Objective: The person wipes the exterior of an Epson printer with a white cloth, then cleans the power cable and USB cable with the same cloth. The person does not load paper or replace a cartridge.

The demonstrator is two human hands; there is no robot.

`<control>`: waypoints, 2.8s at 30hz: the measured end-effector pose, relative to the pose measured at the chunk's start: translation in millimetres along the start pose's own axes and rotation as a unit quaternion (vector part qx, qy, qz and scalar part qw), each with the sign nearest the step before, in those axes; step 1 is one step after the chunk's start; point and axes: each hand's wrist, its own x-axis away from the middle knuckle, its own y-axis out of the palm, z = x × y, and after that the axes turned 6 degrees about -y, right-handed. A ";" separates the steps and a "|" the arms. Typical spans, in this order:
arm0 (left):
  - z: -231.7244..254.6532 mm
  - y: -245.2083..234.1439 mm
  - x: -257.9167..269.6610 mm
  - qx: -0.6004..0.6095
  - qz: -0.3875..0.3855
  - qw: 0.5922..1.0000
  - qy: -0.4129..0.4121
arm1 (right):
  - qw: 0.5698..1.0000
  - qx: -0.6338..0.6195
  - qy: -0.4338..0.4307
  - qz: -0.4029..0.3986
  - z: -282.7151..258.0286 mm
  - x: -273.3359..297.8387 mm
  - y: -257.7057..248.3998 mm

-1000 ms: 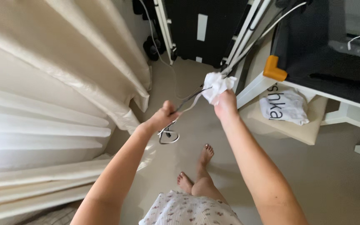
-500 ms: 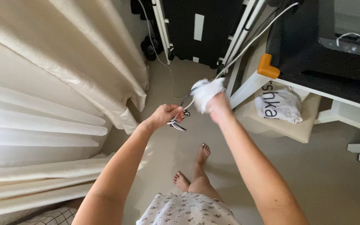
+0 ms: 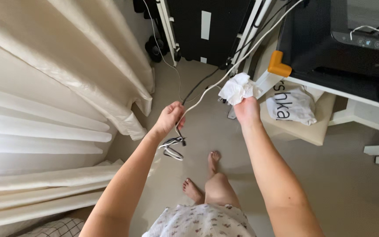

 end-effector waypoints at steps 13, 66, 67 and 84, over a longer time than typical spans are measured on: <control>40.3 15.0 14.0 -0.404 0.114 0.908 -0.001 | 1.000 -0.018 0.008 0.022 -41.9 -185.1 -36.3; -67.6 -10.5 18.8 -0.310 0.101 0.945 0.030 | 0.950 0.300 0.049 -0.073 161.8 44.1 35.0; -69.1 -10.8 20.3 -0.320 0.094 0.942 0.027 | 0.930 0.355 0.024 -0.093 155.0 36.1 36.6; 5.6 -22.9 35.4 0.211 0.081 0.972 0.060 | 0.790 0.515 0.112 -0.313 127.5 75.7 18.2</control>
